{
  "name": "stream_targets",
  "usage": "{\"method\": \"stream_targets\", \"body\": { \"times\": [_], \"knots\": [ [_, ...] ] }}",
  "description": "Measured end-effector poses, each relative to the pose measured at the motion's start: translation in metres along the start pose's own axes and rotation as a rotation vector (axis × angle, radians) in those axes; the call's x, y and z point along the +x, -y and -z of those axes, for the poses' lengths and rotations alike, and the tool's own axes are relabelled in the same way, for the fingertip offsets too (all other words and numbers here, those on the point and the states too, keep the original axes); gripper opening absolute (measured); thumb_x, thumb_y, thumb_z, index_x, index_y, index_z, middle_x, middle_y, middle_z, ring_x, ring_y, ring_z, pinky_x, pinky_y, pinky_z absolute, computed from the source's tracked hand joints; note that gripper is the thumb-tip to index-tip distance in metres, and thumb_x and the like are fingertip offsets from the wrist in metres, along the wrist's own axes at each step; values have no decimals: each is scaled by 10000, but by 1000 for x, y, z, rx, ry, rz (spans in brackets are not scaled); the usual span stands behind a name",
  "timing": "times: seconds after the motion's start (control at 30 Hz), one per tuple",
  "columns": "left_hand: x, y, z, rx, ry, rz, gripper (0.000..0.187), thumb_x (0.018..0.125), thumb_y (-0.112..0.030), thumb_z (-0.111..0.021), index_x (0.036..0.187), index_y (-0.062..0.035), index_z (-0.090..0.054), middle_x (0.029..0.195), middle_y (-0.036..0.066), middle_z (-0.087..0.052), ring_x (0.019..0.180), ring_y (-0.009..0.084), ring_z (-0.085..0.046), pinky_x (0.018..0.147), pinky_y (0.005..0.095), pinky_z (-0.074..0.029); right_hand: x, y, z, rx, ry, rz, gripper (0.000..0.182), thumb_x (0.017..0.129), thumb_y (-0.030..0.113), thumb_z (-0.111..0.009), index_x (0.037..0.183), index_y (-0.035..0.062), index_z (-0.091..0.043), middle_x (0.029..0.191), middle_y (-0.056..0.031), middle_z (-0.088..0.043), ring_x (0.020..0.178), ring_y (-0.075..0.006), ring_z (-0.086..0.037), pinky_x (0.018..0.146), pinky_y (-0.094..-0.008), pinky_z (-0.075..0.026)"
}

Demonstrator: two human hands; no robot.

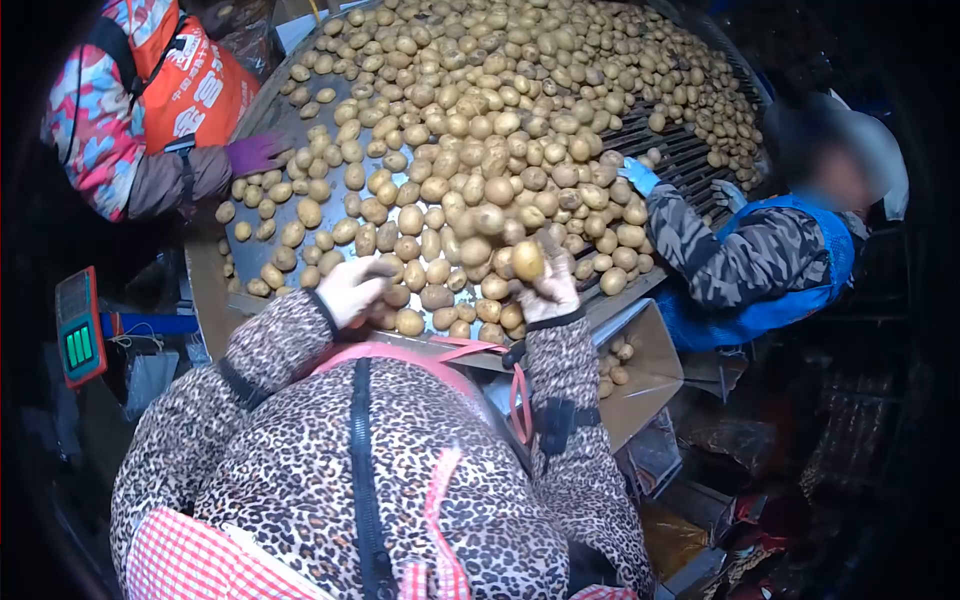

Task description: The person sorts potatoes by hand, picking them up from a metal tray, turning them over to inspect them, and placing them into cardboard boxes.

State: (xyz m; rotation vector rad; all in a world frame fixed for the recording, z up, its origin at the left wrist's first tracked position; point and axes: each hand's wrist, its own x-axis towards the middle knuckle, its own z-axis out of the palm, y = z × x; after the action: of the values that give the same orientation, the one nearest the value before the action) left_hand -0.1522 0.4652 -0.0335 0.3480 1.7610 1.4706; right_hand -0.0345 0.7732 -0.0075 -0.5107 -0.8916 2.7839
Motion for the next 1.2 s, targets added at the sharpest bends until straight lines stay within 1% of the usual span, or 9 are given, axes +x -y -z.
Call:
{"method": "stream_targets", "body": {
  "times": [0.13,0.23,0.47,0.6,0.8,0.83,0.9,1.07,1.2],
  "knots": [
    [5,-76,-36,-221,214,56,442,918,-219,-575,1288,13,-511,974,92,-639,774,120,-600,665,276,-512,-18,-42,-26,-55,169,-128,744,677,-28,-730,1364,76,-463,1283,-132,-548,1063,-242,-617,851,-344,-544],
    [11,-69,-58,-104,217,-81,492,924,-253,-592,1322,19,-491,1097,108,-630,924,159,-602,806,299,-510,-34,-63,-64,-1498,71,413,652,719,105,-731,1325,53,-495,1252,-193,-496,1136,-312,-527,966,-416,-465],
    [-8,-56,-44,-137,38,-7,370,889,-211,-659,1161,37,-622,1025,93,-670,910,145,-618,822,288,-503,-50,-82,-80,-1636,78,455,679,732,122,-775,1333,26,-473,1234,-194,-496,1120,-323,-552,960,-420,-481],
    [-2,-41,-45,-365,6,11,272,916,-239,-643,1012,15,-652,872,47,-654,744,98,-596,686,272,-508,-48,-87,-87,-290,17,-29,578,808,23,-727,1324,-21,-470,1151,-116,-611,939,-198,-649,826,-307,-562],
    [-5,-40,-51,498,284,-455,365,910,-442,-549,941,-88,-633,776,115,-605,801,265,-622,750,379,-482,-34,-62,-79,-179,-174,215,528,788,126,-748,1266,39,-540,1077,-109,-636,880,-172,-630,656,-253,-516],
    [9,-19,-54,502,396,-193,290,885,-418,-562,920,-140,-638,761,131,-589,805,297,-621,725,399,-485,-30,-44,-75,-143,-159,270,525,805,185,-744,1270,47,-543,1070,-100,-649,872,-173,-629,619,-254,-497],
    [40,-55,-39,989,449,-439,369,850,-425,-584,1004,-93,-629,983,193,-646,934,375,-626,833,436,-501,-34,-18,-62,-10,-227,102,469,834,299,-711,1212,59,-574,1085,-86,-642,863,-158,-615,634,-265,-485],
    [193,-98,-21,833,-239,-431,348,880,-373,-600,951,-34,-635,978,211,-619,942,367,-616,829,418,-497,-61,-6,-71,274,-288,-75,536,893,518,-578,1185,69,-589,1080,-110,-650,932,-242,-645,685,-376,-544],
    [241,-121,-58,1110,-91,-166,662,820,-379,-692,1365,-137,-403,1282,173,-482,1153,363,-556,972,452,-466,-83,-24,-67,266,-548,-66,465,927,434,-550,1213,67,-549,907,-116,-625,763,-261,-620,534,-325,-502]
  ]
}}
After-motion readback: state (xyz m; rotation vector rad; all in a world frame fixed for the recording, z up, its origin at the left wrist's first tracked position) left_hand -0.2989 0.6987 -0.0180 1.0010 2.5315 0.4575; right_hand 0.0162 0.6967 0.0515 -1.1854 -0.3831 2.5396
